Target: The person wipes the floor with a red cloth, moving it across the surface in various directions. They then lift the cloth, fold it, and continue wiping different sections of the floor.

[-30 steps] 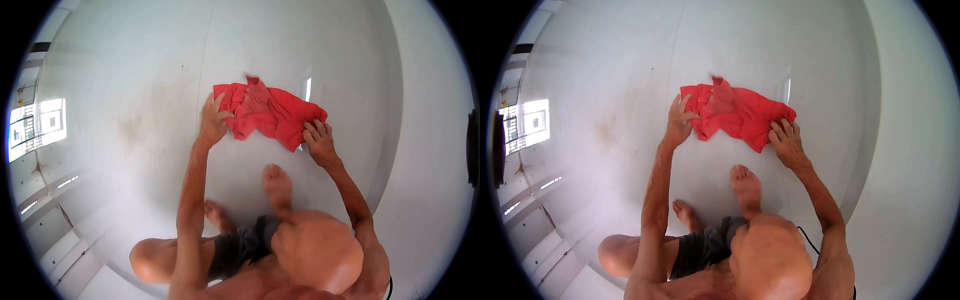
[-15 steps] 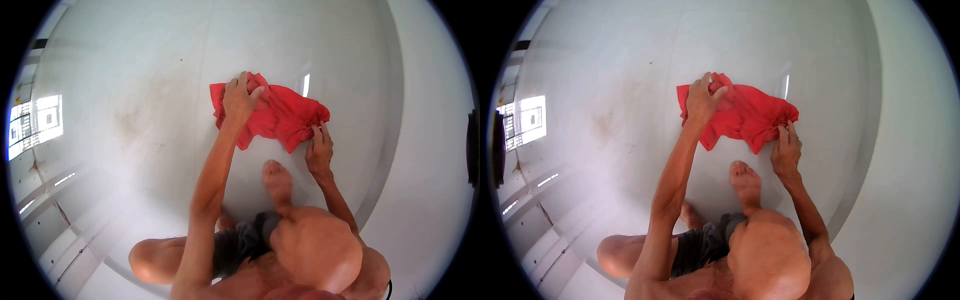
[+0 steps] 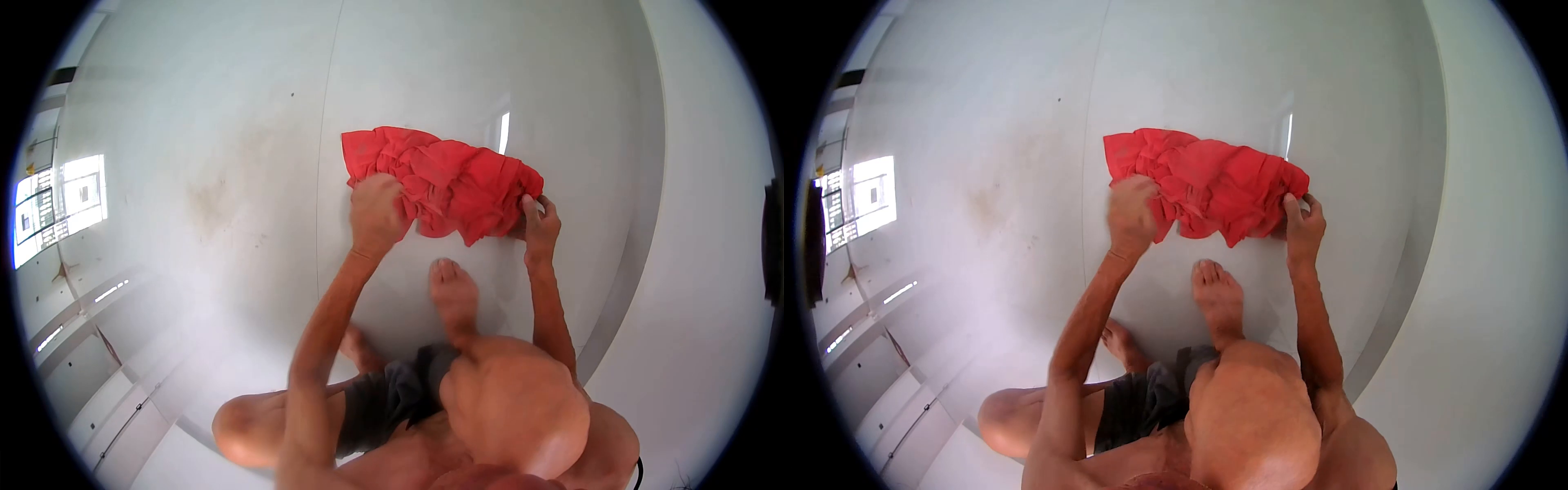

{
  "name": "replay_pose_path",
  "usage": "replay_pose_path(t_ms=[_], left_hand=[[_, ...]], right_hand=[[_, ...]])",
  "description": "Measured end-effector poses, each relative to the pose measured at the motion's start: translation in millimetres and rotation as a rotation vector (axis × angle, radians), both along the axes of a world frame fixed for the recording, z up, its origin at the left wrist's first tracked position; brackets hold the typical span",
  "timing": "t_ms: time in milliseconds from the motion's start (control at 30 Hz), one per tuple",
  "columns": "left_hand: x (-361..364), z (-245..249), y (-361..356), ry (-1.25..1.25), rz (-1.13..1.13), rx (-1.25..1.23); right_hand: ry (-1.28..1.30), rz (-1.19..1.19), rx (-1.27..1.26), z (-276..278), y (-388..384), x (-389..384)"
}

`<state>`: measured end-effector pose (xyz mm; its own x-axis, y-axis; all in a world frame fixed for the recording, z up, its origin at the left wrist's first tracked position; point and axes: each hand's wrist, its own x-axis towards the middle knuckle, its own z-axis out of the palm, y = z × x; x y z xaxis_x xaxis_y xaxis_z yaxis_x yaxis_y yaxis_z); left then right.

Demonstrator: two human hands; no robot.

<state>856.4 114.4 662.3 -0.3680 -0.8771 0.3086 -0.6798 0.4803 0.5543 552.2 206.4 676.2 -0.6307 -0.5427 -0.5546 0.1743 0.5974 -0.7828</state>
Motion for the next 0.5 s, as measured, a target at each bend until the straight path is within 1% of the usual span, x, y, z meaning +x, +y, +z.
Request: replay_pose_path(t_ms=[67, 167, 267, 300, 367, 400, 467, 500], left_hand=[[-3, 11, -8, 0.027, 0.441, -0.005], [-10, 30, -16, -0.058, 0.713, 0.472], [-19, 4, -18, -0.173, 0.727, 0.334], [-18, -3, -22, -0.090, 0.735, 0.422], [-19, 1, -31, 0.080, 0.740, 0.590], [-22, 2, -29, 0.144, 0.680, 0.465], [-35, 29, -29, 0.268, 0.557, 0.213], [-46, 42, -27, 0.236, 0.415, 0.166]], right_hand=[[0.043, 0.021, -0.032, 3, -6, 5], [0.045, 0.001, 0.023, 20, -10, 15], [0.037, -0.006, -0.041, 2, -13, 14], [0.006, 0.015, -0.043, -8, -10, 10], [-0.054, 0.052, -0.053, -15, -8, 1], [-0.031, 0.045, -0.089, -18, -3, -1], [0.013, 0.034, -0.163, 0, -6, 9], [0.060, 0.061, -0.163, 9, -8, 11]])
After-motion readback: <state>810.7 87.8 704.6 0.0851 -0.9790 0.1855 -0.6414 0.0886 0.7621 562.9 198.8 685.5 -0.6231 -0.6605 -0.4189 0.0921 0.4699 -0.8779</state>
